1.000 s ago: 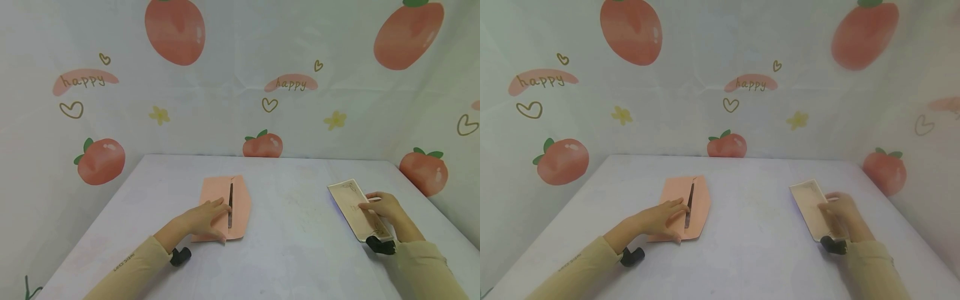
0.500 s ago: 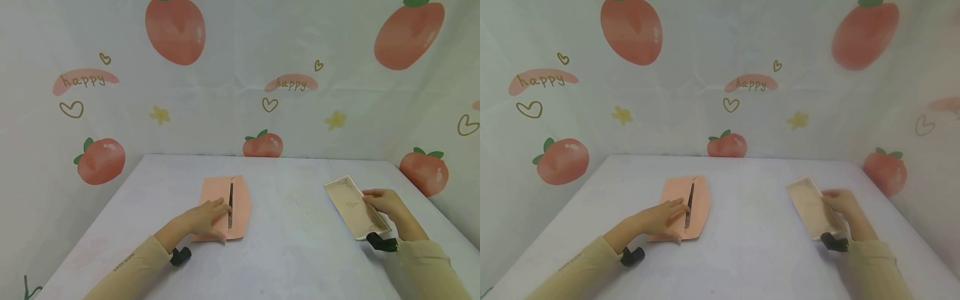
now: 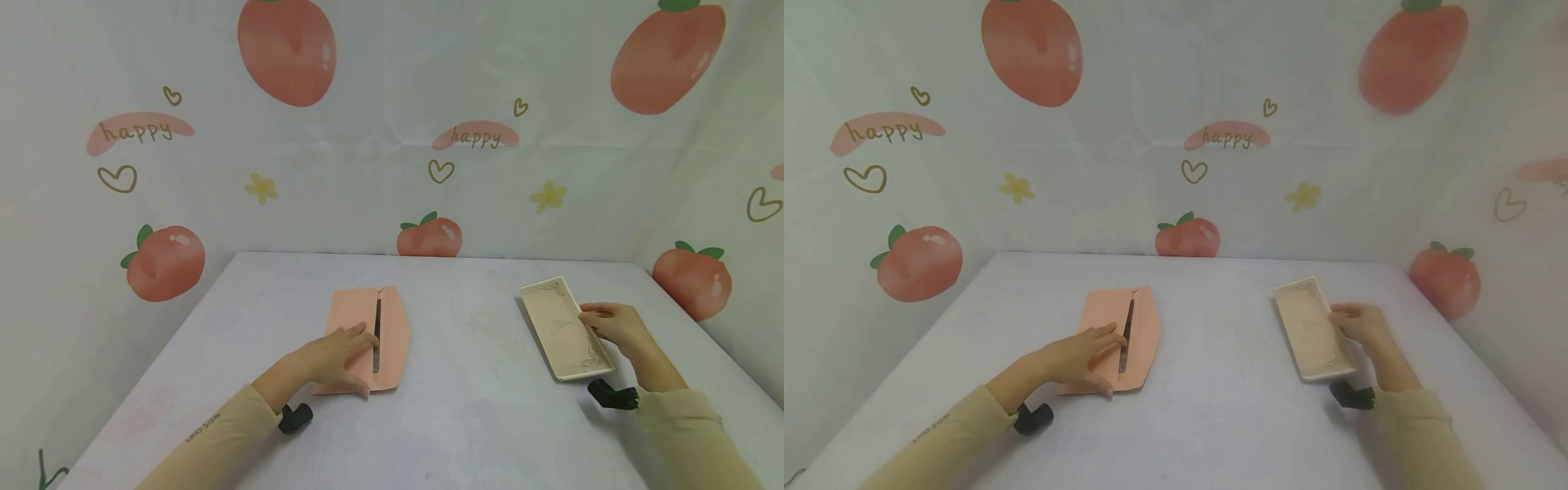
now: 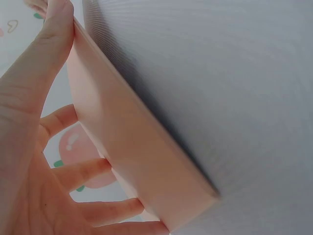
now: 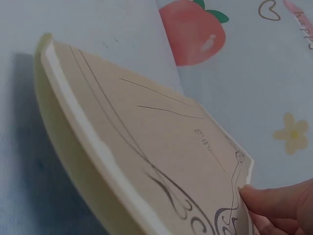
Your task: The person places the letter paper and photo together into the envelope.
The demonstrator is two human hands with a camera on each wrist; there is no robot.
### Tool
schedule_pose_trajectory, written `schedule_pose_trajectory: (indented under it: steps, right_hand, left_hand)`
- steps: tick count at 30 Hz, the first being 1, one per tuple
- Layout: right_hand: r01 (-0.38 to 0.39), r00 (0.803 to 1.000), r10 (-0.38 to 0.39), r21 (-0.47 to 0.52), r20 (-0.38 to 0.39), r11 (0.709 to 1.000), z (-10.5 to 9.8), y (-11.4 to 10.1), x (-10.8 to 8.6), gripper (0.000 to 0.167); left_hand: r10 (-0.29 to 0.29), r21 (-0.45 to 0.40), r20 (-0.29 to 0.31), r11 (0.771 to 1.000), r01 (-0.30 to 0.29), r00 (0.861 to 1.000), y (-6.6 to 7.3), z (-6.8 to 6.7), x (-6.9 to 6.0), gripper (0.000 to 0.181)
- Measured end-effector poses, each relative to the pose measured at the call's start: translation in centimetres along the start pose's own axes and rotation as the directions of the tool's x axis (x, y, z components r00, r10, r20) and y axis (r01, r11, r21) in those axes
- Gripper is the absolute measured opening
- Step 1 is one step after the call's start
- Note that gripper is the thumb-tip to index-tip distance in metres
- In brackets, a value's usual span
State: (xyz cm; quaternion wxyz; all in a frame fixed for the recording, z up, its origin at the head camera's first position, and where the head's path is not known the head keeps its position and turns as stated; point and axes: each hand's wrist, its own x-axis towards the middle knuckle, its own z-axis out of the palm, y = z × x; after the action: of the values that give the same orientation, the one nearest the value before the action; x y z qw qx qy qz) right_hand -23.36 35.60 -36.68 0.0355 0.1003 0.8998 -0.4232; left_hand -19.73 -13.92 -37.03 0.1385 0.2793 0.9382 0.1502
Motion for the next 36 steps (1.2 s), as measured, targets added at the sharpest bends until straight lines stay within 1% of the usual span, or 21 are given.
schedule_pose_trajectory:
  steps: [7,13,15,20,22,29,36]
  right_hand:
    - [0.024,1.0,-0.024,0.022,0.001,0.999,0.9,-0.7,0.1,0.054]
    - [0.019,1.0,-0.019,0.022,0.0,1.0,1.8,-1.3,0.2,0.054]
    - [0.007,1.0,-0.007,0.041,-0.006,0.999,2.1,-1.5,0.3,0.053]
    - [0.016,1.0,-0.016,0.046,0.008,0.999,2.7,-2.5,0.1,0.052]
    - [0.034,0.999,-0.035,0.032,0.024,0.999,3.0,-2.8,-0.1,0.053]
    - [0.095,0.995,-0.096,0.048,0.029,0.994,3.6,-3.9,-0.2,0.051]
    - [0.113,0.993,-0.115,0.076,0.031,0.991,4.1,-4.8,-0.4,0.05]
  left_hand:
    - [0.007,0.011,-0.005,1.0,-0.007,1.0,0.0,0.0,0.0,0.072]
    - [0.001,0.007,-0.002,1.0,-0.001,1.0,0.0,0.0,0.0,0.072]
    - [0.0,0.008,-0.001,1.0,0.0,1.0,0.0,0.0,0.1,0.072]
    - [-0.004,0.006,0.001,1.0,0.004,1.0,-0.1,0.0,0.1,0.072]
    - [-0.007,0.005,0.002,1.0,0.007,1.0,0.0,0.1,0.1,0.072]
    - [-0.025,-0.001,0.009,1.0,0.025,1.0,0.2,-0.1,-0.1,0.073]
    - [-0.025,-0.005,0.006,1.0,0.025,1.0,0.3,-0.2,-0.2,0.073]
